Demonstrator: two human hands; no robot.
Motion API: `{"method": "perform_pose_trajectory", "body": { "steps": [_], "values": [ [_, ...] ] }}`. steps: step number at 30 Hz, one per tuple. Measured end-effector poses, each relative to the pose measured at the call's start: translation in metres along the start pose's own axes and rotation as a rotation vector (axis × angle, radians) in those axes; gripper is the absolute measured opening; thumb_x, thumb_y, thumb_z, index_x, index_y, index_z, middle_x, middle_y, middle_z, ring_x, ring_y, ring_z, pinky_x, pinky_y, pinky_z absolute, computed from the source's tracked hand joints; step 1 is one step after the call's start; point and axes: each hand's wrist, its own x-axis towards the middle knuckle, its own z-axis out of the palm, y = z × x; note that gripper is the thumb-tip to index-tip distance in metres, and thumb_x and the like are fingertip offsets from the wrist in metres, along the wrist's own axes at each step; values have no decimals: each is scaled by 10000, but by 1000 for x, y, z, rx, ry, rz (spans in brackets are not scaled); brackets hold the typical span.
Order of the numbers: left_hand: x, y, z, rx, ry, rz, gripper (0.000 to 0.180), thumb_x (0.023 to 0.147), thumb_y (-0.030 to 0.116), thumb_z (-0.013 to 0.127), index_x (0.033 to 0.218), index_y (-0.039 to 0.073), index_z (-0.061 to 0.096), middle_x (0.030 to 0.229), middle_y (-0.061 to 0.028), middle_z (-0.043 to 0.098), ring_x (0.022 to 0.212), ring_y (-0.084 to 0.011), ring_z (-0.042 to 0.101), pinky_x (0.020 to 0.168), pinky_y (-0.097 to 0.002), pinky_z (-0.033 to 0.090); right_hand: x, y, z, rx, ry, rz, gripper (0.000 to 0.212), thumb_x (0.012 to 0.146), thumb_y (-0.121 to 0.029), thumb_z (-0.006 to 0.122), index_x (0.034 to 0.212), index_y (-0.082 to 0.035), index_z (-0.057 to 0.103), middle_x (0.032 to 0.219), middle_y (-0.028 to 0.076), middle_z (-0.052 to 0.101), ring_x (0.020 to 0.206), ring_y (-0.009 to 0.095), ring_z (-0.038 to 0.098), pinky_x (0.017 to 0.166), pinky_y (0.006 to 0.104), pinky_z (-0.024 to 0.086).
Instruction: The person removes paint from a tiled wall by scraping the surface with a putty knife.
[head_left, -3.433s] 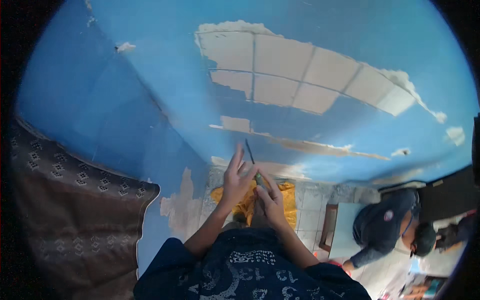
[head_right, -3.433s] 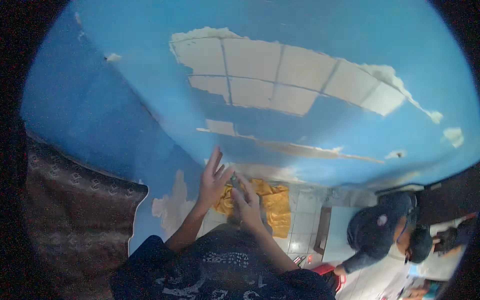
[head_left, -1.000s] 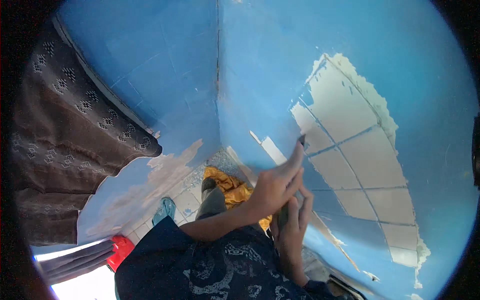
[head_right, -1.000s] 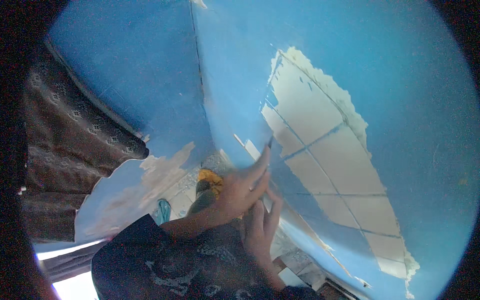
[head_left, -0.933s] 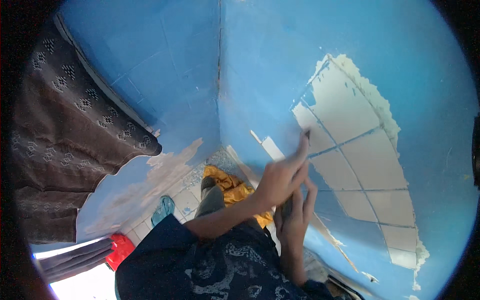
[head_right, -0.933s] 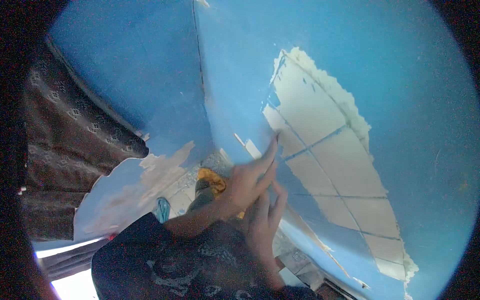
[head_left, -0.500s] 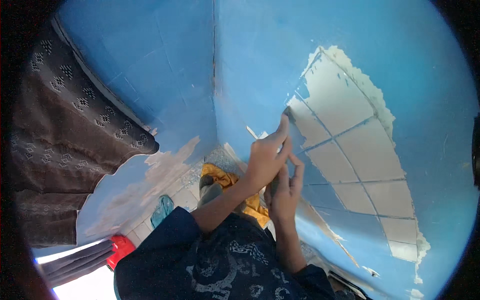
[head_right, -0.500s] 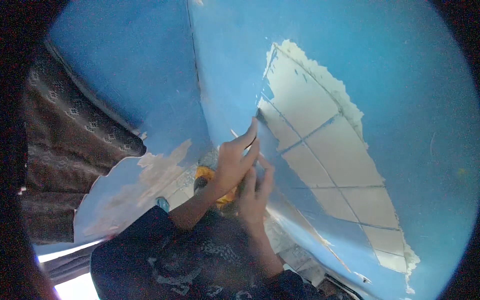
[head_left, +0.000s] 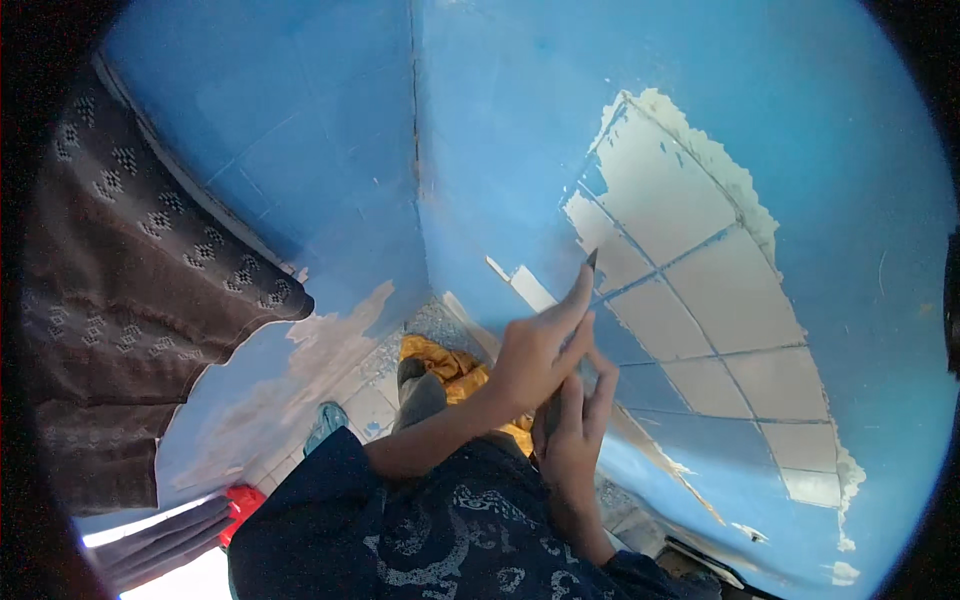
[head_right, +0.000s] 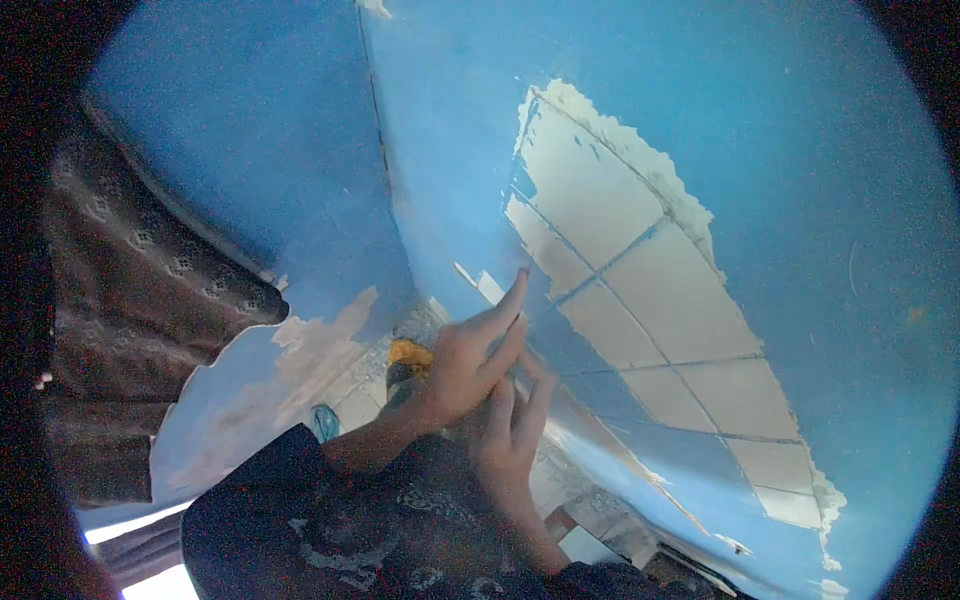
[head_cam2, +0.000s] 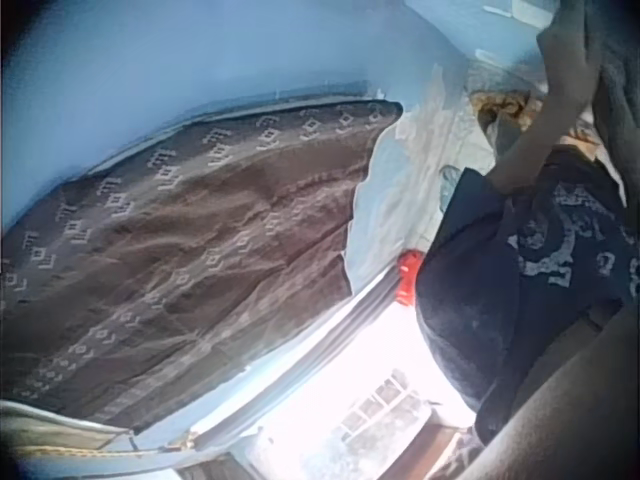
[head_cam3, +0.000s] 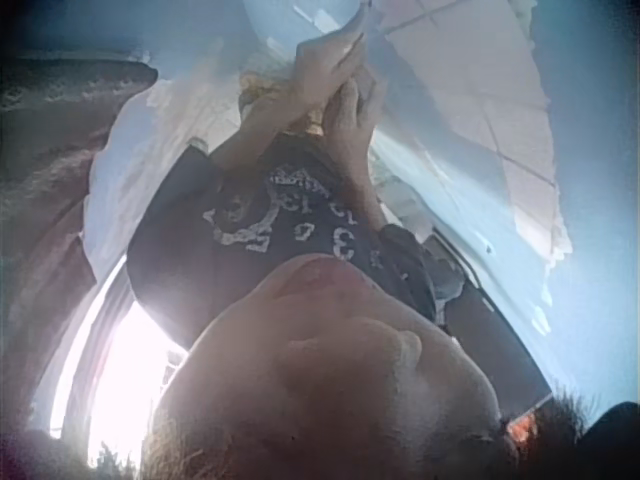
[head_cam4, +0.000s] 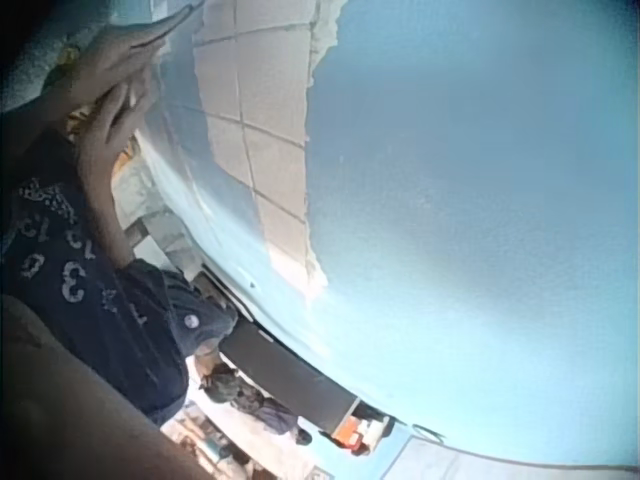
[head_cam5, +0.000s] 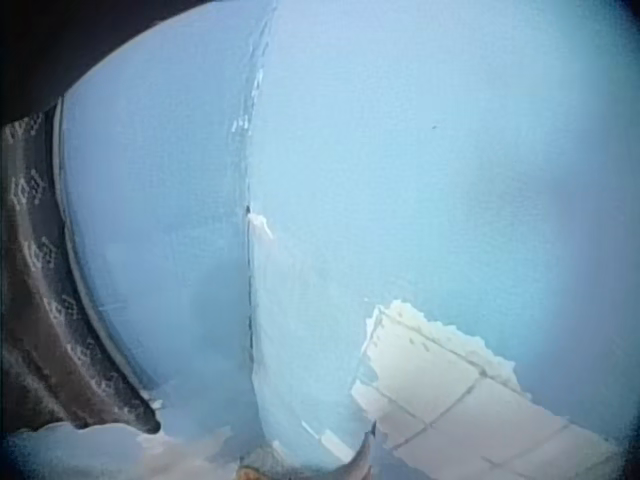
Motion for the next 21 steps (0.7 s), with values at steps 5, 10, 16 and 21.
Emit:
{"method": "perform_pose_trajectory", "body": {
  "steps": [5,10,16,21],
  "values": [
    [23,-19,-10,-25,-39,-141,494,862,107,521,1309,-32,363,782,-213,592,676,-344,612,583,-365,480,23,2,10,-256,-74,-52,232,960,-114,370,1189,-78,359,746,24,495,504,39,423,410,184,307],
    [9,-5,7,22,-1,-33,455,865,80,521,1304,21,417,842,-240,595,742,-273,641,653,-313,481,11,-13,5,-28,12,77,249,972,-148,361,1210,-77,343,832,49,526,628,46,487,510,180,380],
    [0,-2,3,41,-10,57,470,857,115,519,1281,-49,400,762,-221,584,623,-309,612,545,-359,469,-9,-22,4,92,-32,180,287,961,-126,354,1230,-28,334,1062,137,504,778,105,508,664,239,430],
    [18,5,-2,86,-101,-58,463,860,118,511,1285,-37,410,732,-210,589,622,-310,612,528,-364,459,5,-23,14,66,1,91,268,963,-118,342,1220,-43,339,822,66,508,590,65,444,515,201,367]
  ]
}}
